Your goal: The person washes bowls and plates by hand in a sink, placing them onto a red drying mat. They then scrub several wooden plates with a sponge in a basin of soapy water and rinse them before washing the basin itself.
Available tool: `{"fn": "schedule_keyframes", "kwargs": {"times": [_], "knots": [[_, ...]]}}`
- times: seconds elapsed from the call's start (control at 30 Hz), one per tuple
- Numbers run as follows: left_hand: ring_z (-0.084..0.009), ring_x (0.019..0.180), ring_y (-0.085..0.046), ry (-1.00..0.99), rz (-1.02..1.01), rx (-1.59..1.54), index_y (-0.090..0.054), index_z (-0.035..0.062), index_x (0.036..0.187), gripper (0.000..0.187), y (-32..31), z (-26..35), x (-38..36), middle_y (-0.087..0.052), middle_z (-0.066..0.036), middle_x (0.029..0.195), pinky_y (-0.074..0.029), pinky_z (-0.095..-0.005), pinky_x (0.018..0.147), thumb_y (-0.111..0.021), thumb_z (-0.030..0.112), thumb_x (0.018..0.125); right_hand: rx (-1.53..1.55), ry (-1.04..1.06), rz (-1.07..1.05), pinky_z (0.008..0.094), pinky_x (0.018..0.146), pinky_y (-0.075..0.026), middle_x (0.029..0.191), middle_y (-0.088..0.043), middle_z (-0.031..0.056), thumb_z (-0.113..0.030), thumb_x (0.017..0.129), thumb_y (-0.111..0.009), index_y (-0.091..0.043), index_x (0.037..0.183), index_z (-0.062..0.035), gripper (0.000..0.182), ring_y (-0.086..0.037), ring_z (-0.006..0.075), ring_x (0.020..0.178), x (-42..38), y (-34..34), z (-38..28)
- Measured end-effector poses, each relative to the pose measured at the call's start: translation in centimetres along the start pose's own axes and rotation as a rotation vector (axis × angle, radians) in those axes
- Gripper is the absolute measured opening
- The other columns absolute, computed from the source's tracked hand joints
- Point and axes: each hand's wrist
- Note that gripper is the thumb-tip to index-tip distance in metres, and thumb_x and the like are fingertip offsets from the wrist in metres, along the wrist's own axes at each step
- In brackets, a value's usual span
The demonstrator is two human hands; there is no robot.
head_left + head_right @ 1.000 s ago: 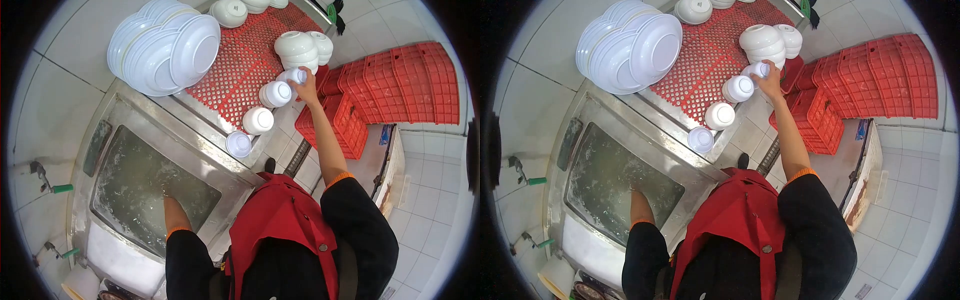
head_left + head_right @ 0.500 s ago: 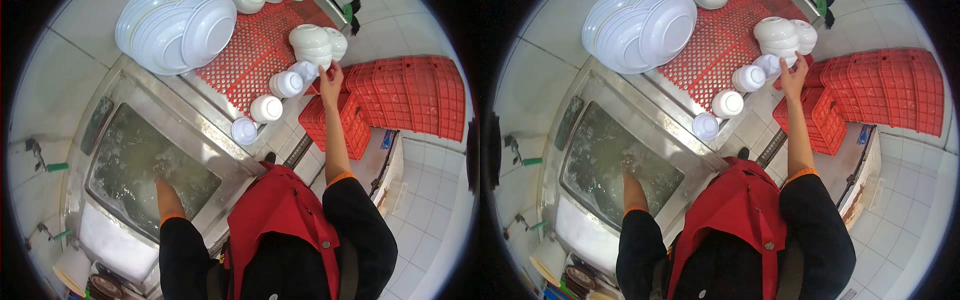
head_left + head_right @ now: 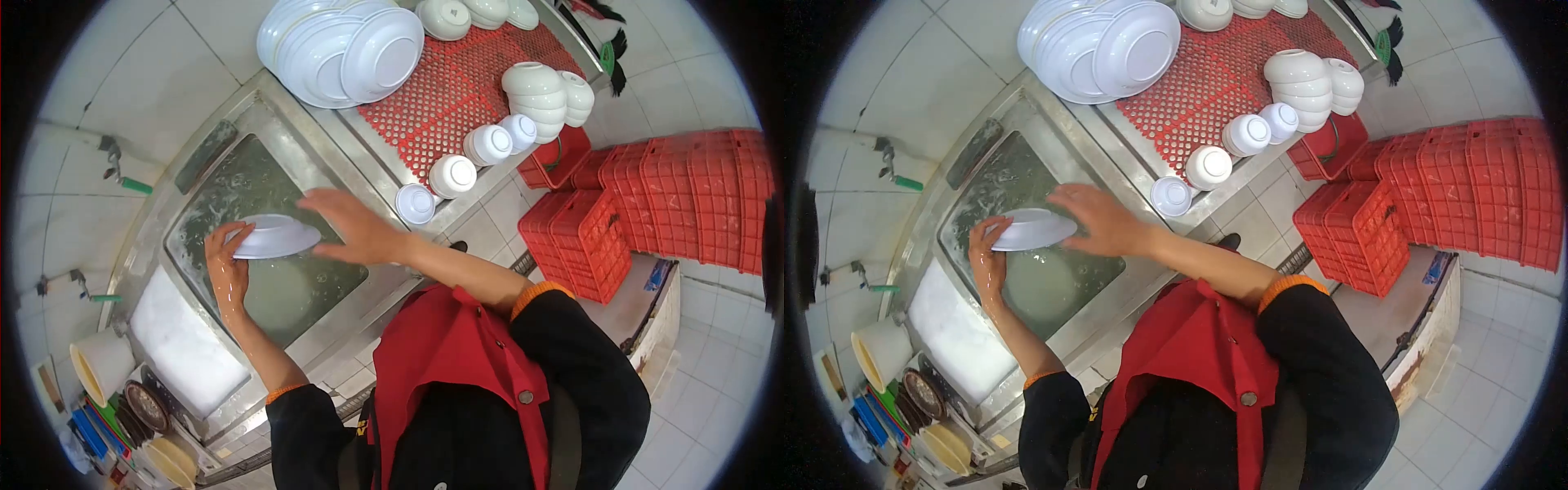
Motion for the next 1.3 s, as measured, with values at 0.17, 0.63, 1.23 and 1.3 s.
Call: {"fn": "schedule_keyframes", "kwargs": {"times": [0.17, 0.63, 1.23, 1.3], "knots": [[-0.0296, 0.125, -0.043, -0.117, 0.456, -0.080, -0.058, 0.0131, 0.125, 0.055, 3.4, 6.4, 0.7, -0.053, -0.011, 0.129, -0.032, -0.0425, 0.107, -0.067, 0.001, 0.072, 0.022, 0.070, 0.017, 0.0404, 0.098, -0.042, 0.130, -0.050, 0.0165, 0.005, 0.073, -0.061, -0.046, 0.132, -0.0083, 0.062, -0.050, 0.0347, 0.119, 3.1, -2.2, -1.9], [-0.0374, 0.131, -0.037, 0.576, -0.650, 0.150, -0.042, 0.0052, 0.138, 0.069, -27.6, -20.9, -2.0, -0.042, -0.023, 0.139, -0.024, -0.0479, 0.110, -0.061, 0.040, 0.082, -0.057, -0.622, 0.577, 0.0373, 0.114, -0.018, 0.147, -0.022, 0.0289, -0.001, 0.078, -0.042, -0.011, 0.144, 0.0078, 0.074, -0.025, 0.0363, 0.138, 2.3, 16.3, 6.8], [-0.0368, 0.119, -0.047, 0.458, -0.538, 0.255, -0.051, 0.0044, 0.129, 0.055, -31.6, -18.3, -7.2, -0.050, -0.022, 0.128, -0.034, -0.0463, 0.100, -0.059, 0.035, 0.083, -0.063, -0.812, 0.559, 0.0404, 0.112, -0.021, 0.140, 0.006, 0.0481, -0.036, 0.079, -0.064, 0.002, 0.141, 0.0137, 0.104, -0.010, 0.0547, 0.136, 16.4, 10.1, 9.9], [-0.0368, 0.118, -0.048, 0.461, -0.548, 0.255, -0.051, 0.0045, 0.128, 0.055, -31.9, -17.7, -7.0, -0.050, -0.022, 0.128, -0.035, -0.0462, 0.100, -0.059, 0.035, 0.084, -0.159, -0.757, 0.546, 0.0400, 0.114, -0.016, 0.140, 0.001, 0.0482, -0.037, 0.078, -0.066, -0.001, 0.142, 0.0140, 0.104, -0.009, 0.0536, 0.136, 15.4, 9.5, 10.7]]}}
Point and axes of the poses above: each hand's wrist, its own x-axis towards the middle knuckle, its own y-axis out of the back of the hand, z = x × y
